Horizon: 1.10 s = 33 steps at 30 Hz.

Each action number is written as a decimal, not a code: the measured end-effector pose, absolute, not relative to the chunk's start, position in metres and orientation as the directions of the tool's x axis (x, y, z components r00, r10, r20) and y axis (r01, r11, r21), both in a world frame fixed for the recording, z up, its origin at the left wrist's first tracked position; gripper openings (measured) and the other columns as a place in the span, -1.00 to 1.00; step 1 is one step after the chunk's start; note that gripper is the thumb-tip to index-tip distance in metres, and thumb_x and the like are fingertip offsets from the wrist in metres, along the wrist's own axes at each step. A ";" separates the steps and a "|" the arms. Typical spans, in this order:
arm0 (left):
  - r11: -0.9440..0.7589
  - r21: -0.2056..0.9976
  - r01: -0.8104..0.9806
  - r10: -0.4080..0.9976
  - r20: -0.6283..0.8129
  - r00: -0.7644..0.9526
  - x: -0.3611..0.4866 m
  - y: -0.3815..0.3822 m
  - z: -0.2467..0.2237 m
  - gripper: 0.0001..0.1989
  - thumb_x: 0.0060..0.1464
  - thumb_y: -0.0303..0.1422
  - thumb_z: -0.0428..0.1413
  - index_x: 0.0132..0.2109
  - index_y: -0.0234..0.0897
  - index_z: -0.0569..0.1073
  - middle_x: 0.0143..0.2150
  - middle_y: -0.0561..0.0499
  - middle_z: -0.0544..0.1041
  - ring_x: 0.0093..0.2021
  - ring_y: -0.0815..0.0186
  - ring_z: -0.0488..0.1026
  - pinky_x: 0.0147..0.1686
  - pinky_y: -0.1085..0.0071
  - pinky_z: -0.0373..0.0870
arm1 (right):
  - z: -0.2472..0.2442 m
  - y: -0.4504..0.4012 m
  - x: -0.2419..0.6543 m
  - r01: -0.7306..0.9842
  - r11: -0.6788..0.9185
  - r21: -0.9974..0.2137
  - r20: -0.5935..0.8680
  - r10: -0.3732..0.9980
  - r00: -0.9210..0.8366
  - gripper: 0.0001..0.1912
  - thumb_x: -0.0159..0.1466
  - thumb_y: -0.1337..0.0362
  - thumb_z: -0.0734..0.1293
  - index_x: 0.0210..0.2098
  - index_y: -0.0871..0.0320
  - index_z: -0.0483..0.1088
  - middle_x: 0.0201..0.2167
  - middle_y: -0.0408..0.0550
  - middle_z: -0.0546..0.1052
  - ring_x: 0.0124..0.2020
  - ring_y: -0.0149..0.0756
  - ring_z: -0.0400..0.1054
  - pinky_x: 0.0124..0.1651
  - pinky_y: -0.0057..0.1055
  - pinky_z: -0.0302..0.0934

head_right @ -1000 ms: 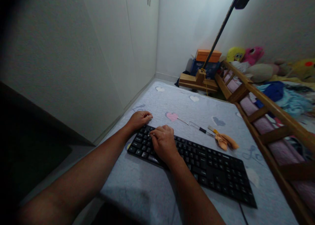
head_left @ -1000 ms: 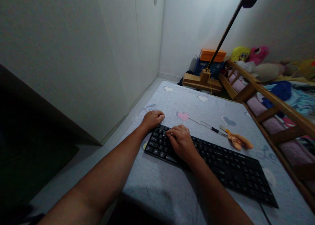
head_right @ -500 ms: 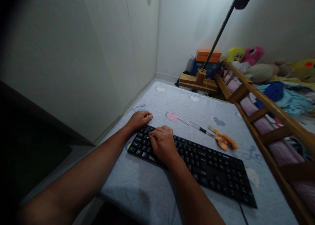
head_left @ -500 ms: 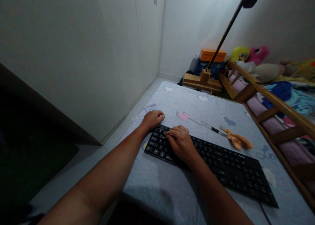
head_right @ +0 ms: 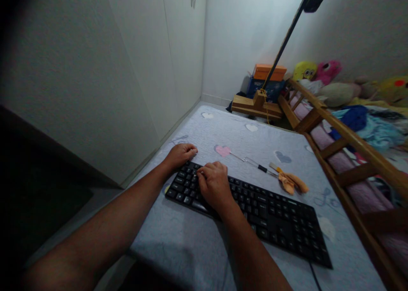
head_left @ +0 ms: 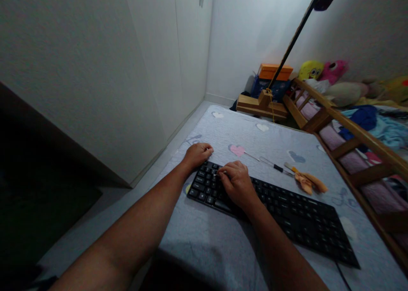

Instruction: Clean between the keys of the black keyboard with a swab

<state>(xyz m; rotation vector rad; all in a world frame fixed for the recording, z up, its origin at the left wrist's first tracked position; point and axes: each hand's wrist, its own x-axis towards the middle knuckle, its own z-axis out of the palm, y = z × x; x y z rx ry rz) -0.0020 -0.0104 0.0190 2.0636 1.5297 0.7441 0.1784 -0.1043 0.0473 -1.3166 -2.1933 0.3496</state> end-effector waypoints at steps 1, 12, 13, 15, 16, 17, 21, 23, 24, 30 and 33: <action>-0.269 0.649 0.712 0.962 0.143 0.234 -0.002 -0.010 0.019 -0.65 0.16 -0.24 -0.03 -0.21 -0.31 0.61 -0.38 -0.04 0.59 -0.35 0.26 0.46 -0.35 0.41 0.25 | 0.048 -0.104 0.179 0.732 0.485 -0.479 0.326 0.872 -0.365 -0.82 0.29 0.39 0.28 -0.35 0.11 0.52 -0.35 -0.06 0.57 -0.20 -0.19 0.30 -0.05 -0.21 0.05; -0.267 0.660 0.703 0.963 0.149 0.226 -0.003 -0.010 0.017 -0.67 0.15 -0.25 0.00 -0.22 -0.30 0.62 -0.40 -0.04 0.59 -0.37 0.26 0.46 -0.36 0.41 0.25 | 0.048 -0.105 0.183 0.747 0.478 -0.462 0.334 0.874 -0.353 -0.82 0.24 0.42 0.27 -0.40 0.12 0.49 -0.38 -0.07 0.56 -0.21 -0.19 0.30 -0.06 -0.21 0.04; -0.266 0.661 0.701 0.963 0.150 0.224 -0.003 -0.010 0.017 -0.67 0.15 -0.25 0.00 -0.22 -0.30 0.62 -0.40 -0.04 0.59 -0.37 0.26 0.46 -0.36 0.41 0.25 | 0.048 -0.105 0.184 0.747 0.479 -0.461 0.334 0.874 -0.353 -0.82 0.24 0.42 0.27 -0.40 0.12 0.49 -0.38 -0.07 0.56 -0.21 -0.19 0.30 -0.06 -0.21 0.04; -0.264 0.664 0.700 0.963 0.146 0.224 -0.002 -0.011 0.019 -0.67 0.15 -0.25 -0.01 -0.23 -0.30 0.62 -0.42 -0.03 0.58 -0.38 0.26 0.45 -0.37 0.41 0.24 | 0.049 -0.106 0.183 0.743 0.484 -0.463 0.335 0.871 -0.359 -0.82 0.24 0.42 0.27 -0.41 0.13 0.49 -0.39 -0.07 0.55 -0.22 -0.20 0.30 -0.06 -0.21 0.04; -0.262 0.664 0.700 0.964 0.144 0.225 -0.002 -0.011 0.019 -0.66 0.15 -0.25 -0.01 -0.23 -0.30 0.62 -0.43 -0.03 0.58 -0.38 0.26 0.45 -0.37 0.41 0.24 | 0.049 -0.106 0.183 0.738 0.489 -0.466 0.333 0.869 -0.365 -0.82 0.24 0.42 0.27 -0.41 0.13 0.49 -0.40 -0.07 0.55 -0.22 -0.20 0.30 -0.07 -0.22 0.04; -0.261 0.666 0.699 0.964 0.141 0.226 -0.002 -0.011 0.020 -0.66 0.15 -0.25 -0.02 -0.23 -0.30 0.62 -0.43 -0.03 0.57 -0.38 0.26 0.45 -0.37 0.41 0.24 | 0.050 -0.107 0.182 0.731 0.494 -0.471 0.331 0.867 -0.373 -0.82 0.24 0.43 0.27 -0.42 0.13 0.48 -0.40 -0.07 0.55 -0.23 -0.21 0.31 -0.07 -0.22 0.04; -0.251 0.665 0.704 0.967 0.133 0.219 -0.002 -0.012 0.021 -0.66 0.15 -0.23 -0.01 -0.23 -0.30 0.62 -0.45 -0.03 0.57 -0.38 0.25 0.45 -0.38 0.41 0.24 | 0.052 -0.110 0.180 0.704 0.512 -0.492 0.318 0.859 -0.402 -0.82 0.22 0.44 0.27 -0.44 0.14 0.47 -0.43 -0.09 0.53 -0.26 -0.24 0.30 -0.07 -0.23 0.04; -0.251 0.660 0.708 0.967 0.135 0.218 -0.002 -0.011 0.020 -0.66 0.15 -0.23 -0.01 -0.22 -0.30 0.62 -0.44 -0.03 0.57 -0.37 0.25 0.46 -0.38 0.41 0.24 | 0.052 -0.110 0.179 0.697 0.516 -0.498 0.316 0.856 -0.409 -0.81 0.22 0.45 0.27 -0.46 0.15 0.46 -0.44 -0.10 0.52 -0.27 -0.26 0.30 -0.07 -0.25 0.04; -0.253 0.657 0.710 0.966 0.135 0.219 -0.002 -0.011 0.020 -0.66 0.15 -0.23 -0.01 -0.22 -0.30 0.62 -0.44 -0.03 0.58 -0.37 0.25 0.46 -0.38 0.41 0.24 | 0.052 -0.110 0.179 0.695 0.518 -0.499 0.314 0.856 -0.412 -0.81 0.23 0.45 0.26 -0.46 0.15 0.46 -0.45 -0.10 0.51 -0.27 -0.26 0.29 -0.08 -0.25 0.04; -0.264 0.649 0.714 0.963 0.142 0.227 -0.002 -0.010 0.018 -0.65 0.17 -0.25 -0.02 -0.19 -0.31 0.62 -0.36 -0.04 0.61 -0.32 0.25 0.48 -0.32 0.41 0.28 | 0.050 -0.109 0.180 0.681 0.533 -0.503 0.320 0.846 -0.426 -0.82 0.22 0.45 0.28 -0.46 0.15 0.45 -0.46 -0.10 0.50 -0.28 -0.26 0.28 -0.08 -0.26 0.05; -0.268 0.643 0.717 0.962 0.143 0.232 -0.002 -0.011 0.019 -0.66 0.17 -0.26 -0.02 -0.19 -0.30 0.62 -0.34 -0.04 0.61 -0.30 0.25 0.48 -0.31 0.41 0.29 | 0.048 -0.108 0.181 0.671 0.534 -0.514 0.322 0.845 -0.426 -0.83 0.23 0.45 0.27 -0.44 0.16 0.45 -0.45 -0.09 0.51 -0.27 -0.26 0.29 -0.07 -0.25 0.06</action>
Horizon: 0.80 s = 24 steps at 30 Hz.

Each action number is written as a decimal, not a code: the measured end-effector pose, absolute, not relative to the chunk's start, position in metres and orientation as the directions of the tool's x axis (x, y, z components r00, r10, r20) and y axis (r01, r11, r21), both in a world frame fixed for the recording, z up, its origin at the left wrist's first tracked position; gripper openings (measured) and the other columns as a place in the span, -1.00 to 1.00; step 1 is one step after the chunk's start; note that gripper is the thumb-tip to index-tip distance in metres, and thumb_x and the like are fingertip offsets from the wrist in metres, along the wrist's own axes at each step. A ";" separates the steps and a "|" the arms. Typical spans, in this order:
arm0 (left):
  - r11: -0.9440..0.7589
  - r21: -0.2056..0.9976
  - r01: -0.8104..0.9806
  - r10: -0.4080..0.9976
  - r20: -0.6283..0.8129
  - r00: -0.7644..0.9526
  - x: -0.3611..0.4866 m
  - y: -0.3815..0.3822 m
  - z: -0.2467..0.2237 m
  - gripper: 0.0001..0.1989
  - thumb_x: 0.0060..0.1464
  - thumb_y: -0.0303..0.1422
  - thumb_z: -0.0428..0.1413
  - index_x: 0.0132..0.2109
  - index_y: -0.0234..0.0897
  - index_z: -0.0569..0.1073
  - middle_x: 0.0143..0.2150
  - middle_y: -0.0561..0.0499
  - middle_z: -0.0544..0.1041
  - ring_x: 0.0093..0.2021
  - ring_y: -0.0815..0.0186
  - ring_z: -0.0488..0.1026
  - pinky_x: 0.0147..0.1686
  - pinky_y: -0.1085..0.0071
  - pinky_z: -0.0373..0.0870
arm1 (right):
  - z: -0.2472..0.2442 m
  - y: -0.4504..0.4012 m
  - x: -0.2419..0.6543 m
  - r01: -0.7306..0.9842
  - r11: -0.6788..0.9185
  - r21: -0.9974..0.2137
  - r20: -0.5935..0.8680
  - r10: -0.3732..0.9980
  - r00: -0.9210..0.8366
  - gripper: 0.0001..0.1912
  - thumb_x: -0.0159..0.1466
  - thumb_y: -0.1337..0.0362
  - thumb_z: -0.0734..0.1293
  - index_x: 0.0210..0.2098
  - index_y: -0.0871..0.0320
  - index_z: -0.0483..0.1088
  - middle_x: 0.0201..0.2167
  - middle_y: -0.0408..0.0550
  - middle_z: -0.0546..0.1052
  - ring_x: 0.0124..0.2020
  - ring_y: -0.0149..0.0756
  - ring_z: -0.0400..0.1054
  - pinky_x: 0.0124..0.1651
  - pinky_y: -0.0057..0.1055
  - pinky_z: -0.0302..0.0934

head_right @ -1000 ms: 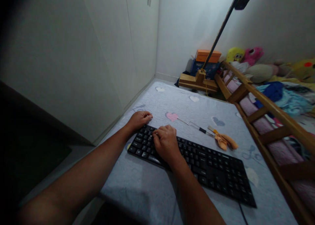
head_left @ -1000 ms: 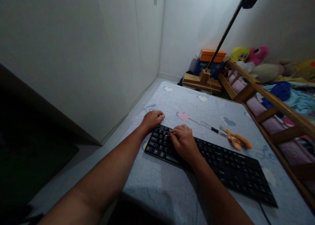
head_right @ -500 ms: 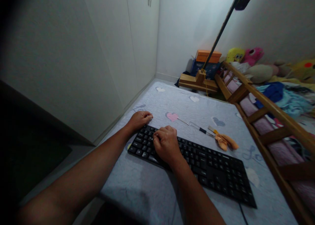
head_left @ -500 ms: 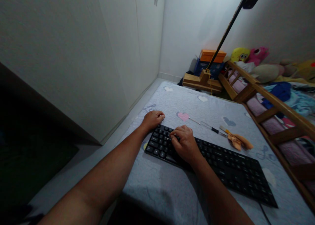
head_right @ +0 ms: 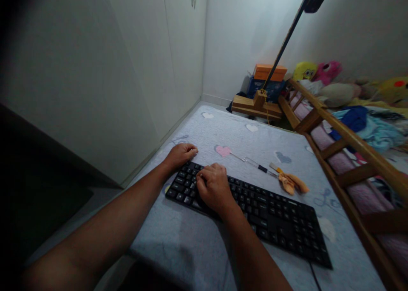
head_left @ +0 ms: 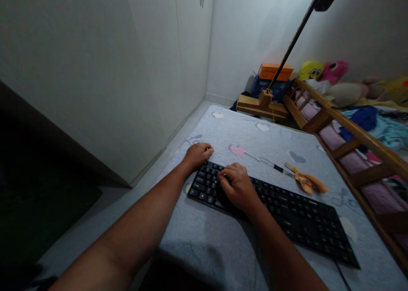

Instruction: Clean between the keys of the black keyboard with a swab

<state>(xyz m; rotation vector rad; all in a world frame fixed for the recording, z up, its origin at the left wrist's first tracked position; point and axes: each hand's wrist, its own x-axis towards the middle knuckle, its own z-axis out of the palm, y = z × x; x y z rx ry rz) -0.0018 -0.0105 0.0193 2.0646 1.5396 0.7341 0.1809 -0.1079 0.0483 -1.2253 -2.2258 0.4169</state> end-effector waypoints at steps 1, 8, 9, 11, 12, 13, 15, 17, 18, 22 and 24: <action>-0.266 0.643 0.718 0.963 0.141 0.231 -0.002 -0.011 0.019 -0.66 0.17 -0.26 -0.02 -0.19 -0.30 0.62 -0.34 -0.04 0.61 -0.31 0.25 0.48 -0.31 0.41 0.28 | 0.048 -0.108 0.181 0.666 0.536 -0.518 0.322 0.844 -0.429 -0.82 0.25 0.44 0.27 -0.44 0.16 0.46 -0.44 -0.09 0.51 -0.26 -0.25 0.29 -0.06 -0.24 0.06; -0.275 0.644 0.714 0.961 0.154 0.232 -0.002 -0.009 0.017 -0.67 0.16 -0.27 -0.01 -0.22 -0.31 0.62 -0.36 -0.04 0.60 -0.33 0.26 0.47 -0.35 0.42 0.25 | 0.047 -0.108 0.177 0.657 0.543 -0.523 0.316 0.839 -0.443 -0.84 0.29 0.41 0.28 -0.38 0.16 0.48 -0.40 -0.08 0.54 -0.24 -0.24 0.30 -0.06 -0.24 0.07; -0.276 0.646 0.712 0.960 0.155 0.231 -0.002 -0.009 0.017 -0.67 0.16 -0.27 -0.01 -0.22 -0.31 0.62 -0.36 -0.04 0.60 -0.33 0.26 0.47 -0.35 0.42 0.25 | 0.047 -0.108 0.176 0.655 0.542 -0.526 0.314 0.840 -0.443 -0.84 0.29 0.41 0.28 -0.38 0.15 0.48 -0.40 -0.08 0.54 -0.24 -0.24 0.31 -0.06 -0.24 0.07; -0.275 0.649 0.710 0.961 0.155 0.230 -0.002 -0.009 0.016 -0.67 0.15 -0.27 -0.01 -0.22 -0.31 0.62 -0.36 -0.04 0.60 -0.32 0.26 0.47 -0.35 0.42 0.25 | 0.047 -0.109 0.176 0.653 0.539 -0.533 0.312 0.842 -0.440 -0.84 0.29 0.41 0.29 -0.37 0.15 0.49 -0.39 -0.09 0.55 -0.23 -0.24 0.31 -0.05 -0.24 0.08; -0.274 0.649 0.710 0.961 0.154 0.230 -0.002 -0.009 0.016 -0.67 0.15 -0.27 -0.01 -0.22 -0.31 0.62 -0.36 -0.04 0.60 -0.32 0.26 0.47 -0.35 0.42 0.25 | 0.047 -0.109 0.175 0.653 0.536 -0.535 0.313 0.843 -0.437 -0.85 0.30 0.41 0.29 -0.37 0.15 0.49 -0.38 -0.09 0.56 -0.23 -0.24 0.31 -0.05 -0.24 0.08; -0.274 0.647 0.711 0.961 0.155 0.229 -0.002 -0.009 0.016 -0.67 0.16 -0.27 -0.01 -0.22 -0.32 0.61 -0.36 -0.04 0.60 -0.32 0.26 0.47 -0.35 0.41 0.26 | 0.048 -0.109 0.175 0.654 0.534 -0.535 0.313 0.845 -0.433 -0.85 0.30 0.41 0.29 -0.36 0.15 0.49 -0.37 -0.08 0.56 -0.22 -0.23 0.32 -0.04 -0.23 0.08; -0.276 0.644 0.714 0.961 0.157 0.229 -0.002 -0.009 0.016 -0.67 0.16 -0.26 -0.02 -0.22 -0.31 0.61 -0.36 -0.04 0.60 -0.32 0.26 0.47 -0.35 0.41 0.26 | 0.048 -0.109 0.175 0.660 0.528 -0.535 0.311 0.849 -0.427 -0.85 0.30 0.40 0.29 -0.36 0.15 0.49 -0.35 -0.07 0.57 -0.21 -0.22 0.32 -0.04 -0.22 0.08; -0.276 0.642 0.715 0.960 0.157 0.230 -0.002 -0.009 0.017 -0.66 0.16 -0.25 -0.01 -0.21 -0.31 0.61 -0.36 -0.04 0.60 -0.33 0.26 0.47 -0.35 0.41 0.25 | 0.048 -0.109 0.175 0.666 0.520 -0.534 0.308 0.854 -0.420 -0.85 0.31 0.38 0.29 -0.35 0.14 0.49 -0.34 -0.06 0.58 -0.20 -0.21 0.32 -0.03 -0.21 0.08; -0.275 0.642 0.715 0.961 0.155 0.230 -0.002 -0.009 0.017 -0.66 0.16 -0.25 -0.01 -0.21 -0.31 0.61 -0.36 -0.04 0.60 -0.33 0.26 0.47 -0.36 0.41 0.25 | 0.047 -0.108 0.175 0.668 0.517 -0.535 0.307 0.856 -0.416 -0.85 0.30 0.38 0.29 -0.35 0.14 0.50 -0.34 -0.06 0.58 -0.20 -0.21 0.32 -0.03 -0.21 0.08; -0.268 0.648 0.713 0.963 0.150 0.225 -0.002 -0.010 0.018 -0.66 0.16 -0.26 -0.02 -0.20 -0.32 0.62 -0.36 -0.04 0.61 -0.34 0.26 0.48 -0.35 0.41 0.25 | 0.046 -0.107 0.174 0.676 0.507 -0.535 0.317 0.862 -0.396 -0.85 0.29 0.40 0.29 -0.34 0.14 0.50 -0.34 -0.05 0.57 -0.20 -0.20 0.32 -0.04 -0.21 0.09; -0.266 0.649 0.713 0.963 0.149 0.224 -0.002 -0.010 0.017 -0.66 0.17 -0.27 -0.01 -0.20 -0.32 0.62 -0.35 -0.04 0.61 -0.33 0.26 0.48 -0.33 0.41 0.26 | 0.044 -0.105 0.173 0.687 0.499 -0.527 0.319 0.866 -0.385 -0.85 0.29 0.40 0.29 -0.33 0.14 0.51 -0.33 -0.05 0.57 -0.19 -0.20 0.32 -0.03 -0.21 0.09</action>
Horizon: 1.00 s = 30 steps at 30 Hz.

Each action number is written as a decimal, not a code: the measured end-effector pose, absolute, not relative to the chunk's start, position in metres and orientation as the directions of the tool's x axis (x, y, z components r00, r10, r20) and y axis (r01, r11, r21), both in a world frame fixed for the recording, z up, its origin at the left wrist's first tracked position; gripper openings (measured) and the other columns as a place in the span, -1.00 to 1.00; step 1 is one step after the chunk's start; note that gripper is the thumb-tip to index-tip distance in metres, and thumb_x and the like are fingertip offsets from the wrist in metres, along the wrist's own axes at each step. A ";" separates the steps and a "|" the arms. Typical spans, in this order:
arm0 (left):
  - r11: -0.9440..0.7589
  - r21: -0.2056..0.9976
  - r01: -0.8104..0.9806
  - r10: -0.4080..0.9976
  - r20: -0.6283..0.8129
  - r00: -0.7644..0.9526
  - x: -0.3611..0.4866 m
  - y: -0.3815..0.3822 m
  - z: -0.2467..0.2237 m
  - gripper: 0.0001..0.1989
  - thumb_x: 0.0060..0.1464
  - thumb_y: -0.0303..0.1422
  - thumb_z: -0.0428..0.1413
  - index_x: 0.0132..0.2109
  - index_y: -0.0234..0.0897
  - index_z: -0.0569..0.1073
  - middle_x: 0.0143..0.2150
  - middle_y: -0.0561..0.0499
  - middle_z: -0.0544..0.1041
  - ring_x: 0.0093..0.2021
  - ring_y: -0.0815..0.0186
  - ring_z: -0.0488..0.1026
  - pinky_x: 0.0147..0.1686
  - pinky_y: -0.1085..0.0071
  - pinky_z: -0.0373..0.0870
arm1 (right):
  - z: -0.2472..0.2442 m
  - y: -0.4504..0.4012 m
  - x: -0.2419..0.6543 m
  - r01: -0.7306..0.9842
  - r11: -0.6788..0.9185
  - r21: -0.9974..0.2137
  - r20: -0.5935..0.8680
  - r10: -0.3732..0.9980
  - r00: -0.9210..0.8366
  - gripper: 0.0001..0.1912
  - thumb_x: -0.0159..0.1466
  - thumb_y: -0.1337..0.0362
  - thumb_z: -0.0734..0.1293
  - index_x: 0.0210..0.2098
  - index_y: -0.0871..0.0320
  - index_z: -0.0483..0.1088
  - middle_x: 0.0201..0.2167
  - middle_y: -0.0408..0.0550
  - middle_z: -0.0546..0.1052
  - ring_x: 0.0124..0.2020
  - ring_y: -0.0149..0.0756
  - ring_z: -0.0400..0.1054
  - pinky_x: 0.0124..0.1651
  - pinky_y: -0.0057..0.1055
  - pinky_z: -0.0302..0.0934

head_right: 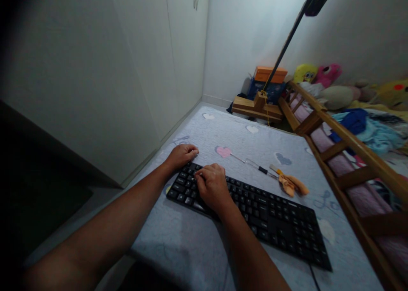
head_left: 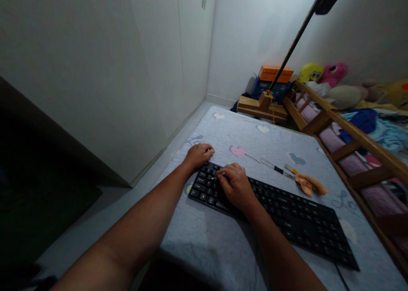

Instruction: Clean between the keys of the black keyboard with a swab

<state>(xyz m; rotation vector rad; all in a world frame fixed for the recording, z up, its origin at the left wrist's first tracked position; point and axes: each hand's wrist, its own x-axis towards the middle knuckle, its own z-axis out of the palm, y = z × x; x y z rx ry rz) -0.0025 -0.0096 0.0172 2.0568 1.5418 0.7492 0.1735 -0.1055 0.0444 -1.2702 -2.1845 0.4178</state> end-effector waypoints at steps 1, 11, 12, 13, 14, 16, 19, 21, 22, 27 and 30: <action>-0.265 0.649 0.713 0.963 0.148 0.224 -0.003 -0.009 0.017 -0.66 0.17 -0.26 -0.01 -0.20 -0.31 0.62 -0.35 -0.05 0.61 -0.33 0.26 0.48 -0.33 0.41 0.26 | 0.044 -0.105 0.173 0.694 0.495 -0.522 0.317 0.869 -0.381 -0.85 0.29 0.40 0.29 -0.34 0.14 0.51 -0.34 -0.05 0.57 -0.19 -0.20 0.32 -0.03 -0.21 0.09; -0.261 0.639 0.723 0.964 0.141 0.224 -0.004 -0.010 0.018 -0.66 0.18 -0.26 -0.01 -0.16 -0.30 0.62 -0.37 -0.03 0.61 -0.34 0.27 0.48 -0.35 0.43 0.26 | 0.049 -0.100 0.170 0.753 0.468 -0.464 0.285 0.883 -0.373 -0.84 0.30 0.38 0.29 -0.32 0.14 0.52 -0.34 -0.04 0.58 -0.19 -0.18 0.33 -0.03 -0.20 0.09; -0.262 0.639 0.723 0.964 0.143 0.223 -0.004 -0.010 0.018 -0.67 0.18 -0.26 -0.01 -0.16 -0.30 0.62 -0.37 -0.04 0.61 -0.33 0.27 0.48 -0.34 0.43 0.27 | 0.050 -0.099 0.169 0.758 0.467 -0.455 0.279 0.883 -0.376 -0.84 0.30 0.38 0.29 -0.32 0.14 0.52 -0.34 -0.04 0.58 -0.19 -0.18 0.33 -0.03 -0.20 0.09; -0.263 0.639 0.723 0.964 0.146 0.221 -0.004 -0.010 0.018 -0.67 0.18 -0.27 -0.01 -0.16 -0.30 0.62 -0.36 -0.04 0.61 -0.33 0.26 0.48 -0.34 0.43 0.27 | 0.051 -0.099 0.169 0.762 0.468 -0.448 0.277 0.883 -0.379 -0.85 0.30 0.38 0.29 -0.32 0.13 0.52 -0.33 -0.04 0.58 -0.19 -0.18 0.33 -0.03 -0.20 0.08; -0.263 0.639 0.723 0.964 0.148 0.221 -0.004 -0.010 0.018 -0.67 0.18 -0.27 -0.01 -0.16 -0.30 0.62 -0.36 -0.04 0.61 -0.33 0.26 0.49 -0.34 0.43 0.27 | 0.051 -0.099 0.168 0.764 0.470 -0.443 0.278 0.882 -0.381 -0.85 0.30 0.38 0.29 -0.32 0.13 0.52 -0.33 -0.04 0.58 -0.18 -0.18 0.33 -0.02 -0.21 0.08; -0.263 0.636 0.725 0.964 0.148 0.220 -0.004 -0.010 0.018 -0.67 0.18 -0.27 -0.01 -0.16 -0.30 0.62 -0.34 -0.05 0.61 -0.32 0.26 0.49 -0.33 0.42 0.28 | 0.051 -0.099 0.167 0.762 0.477 -0.438 0.287 0.877 -0.384 -0.85 0.30 0.37 0.29 -0.31 0.12 0.52 -0.33 -0.05 0.58 -0.19 -0.20 0.33 -0.02 -0.22 0.08; -0.267 0.630 0.729 0.963 0.151 0.222 -0.004 -0.010 0.018 -0.68 0.17 -0.27 0.00 -0.18 -0.29 0.62 -0.32 -0.05 0.62 -0.31 0.26 0.49 -0.31 0.43 0.28 | 0.049 -0.099 0.166 0.755 0.482 -0.445 0.307 0.874 -0.376 -0.84 0.31 0.36 0.29 -0.32 0.12 0.52 -0.33 -0.05 0.58 -0.20 -0.20 0.32 -0.04 -0.22 0.08; -0.272 0.630 0.728 0.962 0.156 0.224 -0.004 -0.010 0.018 -0.68 0.17 -0.27 0.00 -0.18 -0.29 0.62 -0.31 -0.05 0.62 -0.30 0.26 0.49 -0.30 0.43 0.28 | 0.048 -0.099 0.166 0.749 0.481 -0.455 0.318 0.874 -0.368 -0.84 0.31 0.36 0.29 -0.32 0.12 0.52 -0.33 -0.04 0.58 -0.20 -0.19 0.32 -0.05 -0.22 0.09; -0.273 0.630 0.727 0.962 0.156 0.225 -0.004 -0.010 0.018 -0.68 0.17 -0.27 0.00 -0.19 -0.29 0.62 -0.32 -0.05 0.62 -0.30 0.26 0.49 -0.31 0.42 0.28 | 0.047 -0.099 0.165 0.745 0.483 -0.460 0.322 0.873 -0.366 -0.84 0.31 0.36 0.29 -0.31 0.12 0.52 -0.33 -0.04 0.58 -0.20 -0.19 0.31 -0.05 -0.22 0.09; -0.268 0.627 0.732 0.963 0.143 0.230 -0.004 -0.010 0.020 -0.67 0.18 -0.27 -0.01 -0.19 -0.30 0.61 -0.35 -0.04 0.61 -0.33 0.27 0.48 -0.33 0.43 0.26 | 0.044 -0.099 0.162 0.719 0.496 -0.488 0.323 0.867 -0.379 -0.84 0.32 0.37 0.29 -0.28 0.10 0.53 -0.32 -0.05 0.58 -0.18 -0.19 0.30 -0.03 -0.21 0.08; -0.271 0.628 0.730 0.962 0.148 0.230 -0.004 -0.010 0.019 -0.67 0.18 -0.26 -0.01 -0.19 -0.30 0.61 -0.34 -0.04 0.61 -0.33 0.27 0.48 -0.34 0.42 0.26 | 0.043 -0.098 0.160 0.710 0.499 -0.498 0.317 0.866 -0.386 -0.84 0.32 0.37 0.29 -0.27 0.09 0.53 -0.29 -0.05 0.59 -0.16 -0.18 0.31 -0.03 -0.20 0.08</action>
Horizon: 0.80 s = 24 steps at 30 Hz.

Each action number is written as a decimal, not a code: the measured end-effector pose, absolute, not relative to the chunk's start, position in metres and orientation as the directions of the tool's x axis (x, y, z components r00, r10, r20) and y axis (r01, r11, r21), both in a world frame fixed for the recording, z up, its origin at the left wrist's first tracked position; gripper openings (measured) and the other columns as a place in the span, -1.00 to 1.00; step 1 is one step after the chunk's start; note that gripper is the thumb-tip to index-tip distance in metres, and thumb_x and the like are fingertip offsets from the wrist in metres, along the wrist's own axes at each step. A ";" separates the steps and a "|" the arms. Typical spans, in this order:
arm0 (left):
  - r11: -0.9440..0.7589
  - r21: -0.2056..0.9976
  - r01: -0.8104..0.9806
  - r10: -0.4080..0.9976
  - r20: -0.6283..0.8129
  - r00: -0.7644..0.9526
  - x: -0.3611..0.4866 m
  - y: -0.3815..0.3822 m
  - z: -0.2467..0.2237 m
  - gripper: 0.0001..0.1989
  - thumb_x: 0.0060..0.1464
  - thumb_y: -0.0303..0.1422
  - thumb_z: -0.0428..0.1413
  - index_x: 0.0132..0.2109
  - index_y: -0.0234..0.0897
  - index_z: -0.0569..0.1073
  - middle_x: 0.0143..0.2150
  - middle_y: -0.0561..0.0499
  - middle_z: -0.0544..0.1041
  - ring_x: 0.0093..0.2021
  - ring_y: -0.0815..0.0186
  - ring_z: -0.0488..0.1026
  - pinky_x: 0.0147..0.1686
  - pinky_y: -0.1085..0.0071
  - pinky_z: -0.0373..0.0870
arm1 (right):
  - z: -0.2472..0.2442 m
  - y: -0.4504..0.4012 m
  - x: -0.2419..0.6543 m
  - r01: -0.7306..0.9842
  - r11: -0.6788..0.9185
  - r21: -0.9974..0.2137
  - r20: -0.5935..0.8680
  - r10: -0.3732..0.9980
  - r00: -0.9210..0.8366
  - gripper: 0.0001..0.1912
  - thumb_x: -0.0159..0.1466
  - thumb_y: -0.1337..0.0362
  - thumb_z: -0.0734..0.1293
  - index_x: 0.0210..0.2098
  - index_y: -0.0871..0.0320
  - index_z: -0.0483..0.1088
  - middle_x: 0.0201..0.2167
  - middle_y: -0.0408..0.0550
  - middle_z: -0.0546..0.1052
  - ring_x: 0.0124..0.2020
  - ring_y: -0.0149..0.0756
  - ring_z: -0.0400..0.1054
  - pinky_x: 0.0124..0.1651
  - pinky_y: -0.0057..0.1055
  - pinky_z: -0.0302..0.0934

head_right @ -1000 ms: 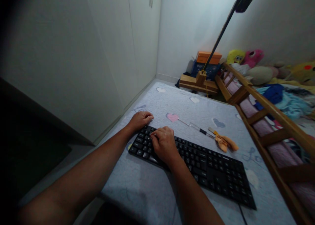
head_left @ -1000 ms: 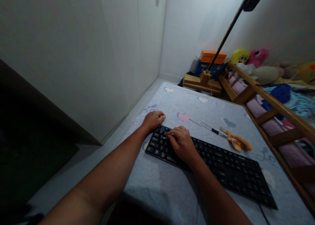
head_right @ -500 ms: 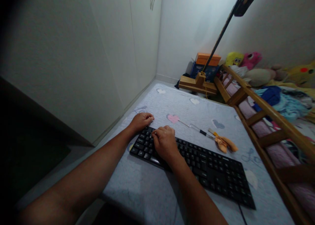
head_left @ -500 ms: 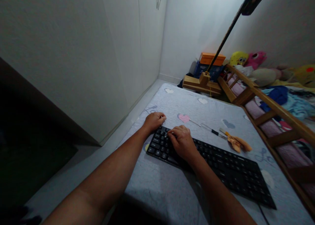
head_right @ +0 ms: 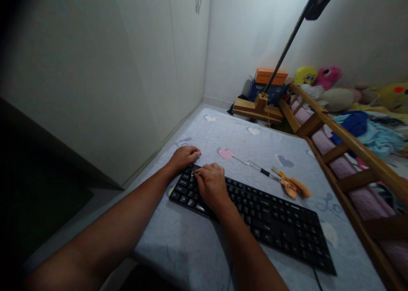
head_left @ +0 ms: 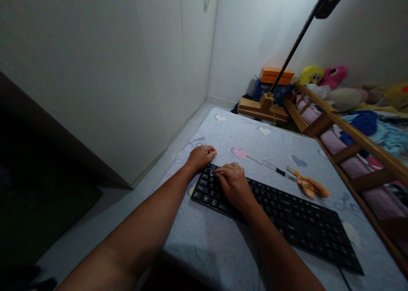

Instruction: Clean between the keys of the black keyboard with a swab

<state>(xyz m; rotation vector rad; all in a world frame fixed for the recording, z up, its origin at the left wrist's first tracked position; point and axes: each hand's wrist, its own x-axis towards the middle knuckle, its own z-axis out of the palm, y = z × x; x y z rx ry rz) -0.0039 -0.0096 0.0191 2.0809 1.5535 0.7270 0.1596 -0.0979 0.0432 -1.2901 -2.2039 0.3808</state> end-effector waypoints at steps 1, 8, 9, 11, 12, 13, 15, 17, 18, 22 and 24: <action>-0.273 0.628 0.729 0.961 0.150 0.231 -0.004 -0.009 0.019 -0.67 0.18 -0.27 -0.01 -0.19 -0.31 0.62 -0.34 -0.04 0.61 -0.33 0.27 0.48 -0.34 0.42 0.26 | 0.043 -0.098 0.159 0.708 0.499 -0.500 0.314 0.866 -0.388 -0.84 0.32 0.37 0.29 -0.26 0.09 0.53 -0.28 -0.04 0.59 -0.16 -0.18 0.31 -0.02 -0.20 0.08; -0.275 0.628 0.728 0.961 0.154 0.231 -0.004 -0.007 0.016 -0.67 0.19 -0.27 -0.02 -0.19 -0.31 0.62 -0.35 -0.04 0.61 -0.34 0.28 0.47 -0.35 0.42 0.25 | 0.044 -0.097 0.159 0.703 0.495 -0.511 0.312 0.868 -0.385 -0.85 0.31 0.38 0.29 -0.28 0.12 0.53 -0.30 -0.05 0.59 -0.17 -0.18 0.31 -0.01 -0.19 0.09; -0.274 0.630 0.727 0.961 0.154 0.229 -0.004 -0.007 0.016 -0.67 0.19 -0.27 -0.02 -0.19 -0.31 0.62 -0.35 -0.04 0.61 -0.34 0.27 0.48 -0.35 0.42 0.25 | 0.044 -0.097 0.160 0.703 0.493 -0.512 0.318 0.870 -0.378 -0.84 0.31 0.38 0.29 -0.28 0.12 0.53 -0.31 -0.05 0.59 -0.18 -0.18 0.31 -0.02 -0.19 0.08; -0.273 0.633 0.725 0.962 0.153 0.228 -0.004 -0.007 0.016 -0.67 0.19 -0.27 -0.01 -0.19 -0.31 0.62 -0.33 -0.04 0.61 -0.32 0.27 0.48 -0.33 0.42 0.26 | 0.044 -0.097 0.162 0.706 0.489 -0.513 0.329 0.871 -0.364 -0.84 0.30 0.39 0.29 -0.31 0.11 0.53 -0.32 -0.05 0.58 -0.19 -0.18 0.30 -0.02 -0.19 0.08; -0.273 0.633 0.724 0.962 0.153 0.228 -0.004 -0.007 0.016 -0.67 0.19 -0.27 -0.01 -0.19 -0.30 0.62 -0.32 -0.04 0.61 -0.31 0.27 0.49 -0.32 0.42 0.27 | 0.044 -0.097 0.163 0.707 0.488 -0.513 0.333 0.872 -0.360 -0.84 0.30 0.39 0.29 -0.31 0.11 0.52 -0.32 -0.05 0.58 -0.19 -0.19 0.30 -0.02 -0.20 0.08; -0.273 0.633 0.724 0.961 0.153 0.229 -0.004 -0.007 0.016 -0.67 0.19 -0.27 -0.01 -0.19 -0.30 0.62 -0.32 -0.04 0.62 -0.30 0.26 0.49 -0.31 0.42 0.27 | 0.044 -0.098 0.164 0.708 0.487 -0.512 0.334 0.872 -0.358 -0.83 0.30 0.39 0.29 -0.32 0.11 0.52 -0.32 -0.05 0.58 -0.20 -0.19 0.30 -0.03 -0.20 0.08; -0.273 0.633 0.724 0.961 0.153 0.230 -0.004 -0.007 0.017 -0.68 0.19 -0.27 -0.01 -0.19 -0.29 0.62 -0.31 -0.05 0.62 -0.29 0.26 0.49 -0.30 0.42 0.28 | 0.045 -0.098 0.165 0.710 0.486 -0.510 0.333 0.872 -0.358 -0.83 0.30 0.39 0.28 -0.32 0.12 0.52 -0.33 -0.04 0.57 -0.20 -0.19 0.29 -0.03 -0.20 0.08; -0.271 0.635 0.723 0.962 0.149 0.230 -0.004 -0.007 0.017 -0.68 0.19 -0.28 -0.02 -0.19 -0.30 0.61 -0.31 -0.05 0.62 -0.29 0.26 0.49 -0.31 0.43 0.27 | 0.045 -0.099 0.166 0.713 0.485 -0.506 0.331 0.873 -0.359 -0.84 0.30 0.39 0.28 -0.33 0.12 0.51 -0.34 -0.04 0.57 -0.20 -0.18 0.29 -0.04 -0.19 0.07; -0.270 0.636 0.723 0.962 0.147 0.230 -0.004 -0.008 0.018 -0.68 0.19 -0.28 -0.02 -0.19 -0.30 0.62 -0.31 -0.05 0.62 -0.30 0.27 0.49 -0.31 0.43 0.27 | 0.046 -0.099 0.166 0.714 0.485 -0.504 0.331 0.873 -0.359 -0.83 0.30 0.39 0.28 -0.33 0.12 0.51 -0.35 -0.04 0.57 -0.20 -0.18 0.29 -0.04 -0.19 0.07; -0.260 0.644 0.720 0.965 0.139 0.224 -0.004 -0.009 0.020 -0.68 0.19 -0.29 -0.02 -0.20 -0.30 0.62 -0.30 -0.05 0.62 -0.29 0.27 0.49 -0.28 0.43 0.29 | 0.045 -0.100 0.168 0.713 0.487 -0.504 0.339 0.871 -0.355 -0.83 0.30 0.39 0.27 -0.35 0.11 0.51 -0.36 -0.05 0.56 -0.21 -0.18 0.30 -0.05 -0.19 0.06; -0.252 0.650 0.717 0.967 0.134 0.218 -0.004 -0.009 0.021 -0.68 0.20 -0.28 -0.02 -0.20 -0.29 0.62 -0.32 -0.04 0.62 -0.30 0.27 0.49 -0.29 0.43 0.29 | 0.045 -0.101 0.169 0.708 0.491 -0.508 0.344 0.869 -0.356 -0.82 0.29 0.39 0.27 -0.36 0.10 0.50 -0.37 -0.06 0.56 -0.22 -0.20 0.30 -0.04 -0.19 0.06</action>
